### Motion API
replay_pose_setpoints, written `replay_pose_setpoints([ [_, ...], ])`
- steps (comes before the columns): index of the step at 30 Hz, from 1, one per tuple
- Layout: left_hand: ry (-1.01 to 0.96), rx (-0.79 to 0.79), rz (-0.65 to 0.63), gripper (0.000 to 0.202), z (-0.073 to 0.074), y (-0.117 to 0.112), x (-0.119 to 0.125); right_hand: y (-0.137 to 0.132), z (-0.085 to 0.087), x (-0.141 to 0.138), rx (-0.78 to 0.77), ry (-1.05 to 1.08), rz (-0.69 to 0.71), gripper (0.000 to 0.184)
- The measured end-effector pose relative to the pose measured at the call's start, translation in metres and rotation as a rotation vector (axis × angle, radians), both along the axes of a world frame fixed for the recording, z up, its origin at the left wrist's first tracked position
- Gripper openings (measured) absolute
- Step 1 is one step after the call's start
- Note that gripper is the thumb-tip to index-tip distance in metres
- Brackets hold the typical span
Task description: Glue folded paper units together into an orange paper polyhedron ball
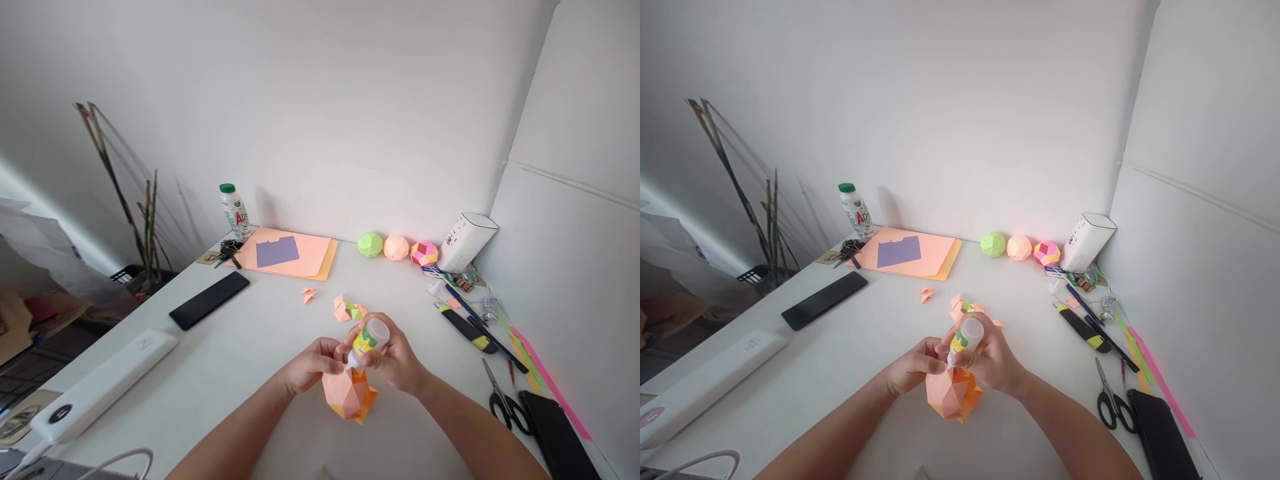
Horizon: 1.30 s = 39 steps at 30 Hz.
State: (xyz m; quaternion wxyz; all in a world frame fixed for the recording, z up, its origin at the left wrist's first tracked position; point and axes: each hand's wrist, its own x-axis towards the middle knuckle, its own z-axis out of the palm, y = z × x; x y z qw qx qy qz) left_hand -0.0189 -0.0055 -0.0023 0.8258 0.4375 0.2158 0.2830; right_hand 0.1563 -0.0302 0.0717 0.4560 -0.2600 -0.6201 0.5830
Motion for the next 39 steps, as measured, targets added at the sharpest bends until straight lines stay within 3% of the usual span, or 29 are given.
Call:
replay_pose_setpoints([
  [10,0.017,-0.018,0.003,0.007,0.0011,-0.0003,-0.0003,0.0013,0.0014,0.0032,-0.016,-0.001,0.057,0.032],
  [16,0.003,0.016,-0.021,0.005,-0.0023,0.0005,-0.0002,0.0003,0.0016,0.0001,-0.002,0.031,0.024,0.03],
  [32,0.032,0.001,0.002,0.024,-0.0052,0.0013,-0.0007,0.0014,0.0042,-0.0003,-0.007,-0.007,-0.001,0.03],
  [39,-0.006,-0.028,-0.011,0.009,0.0003,0.0007,0.0002,0.0001,0.0036,0.0019,0.001,-0.014,0.019,0.031],
])
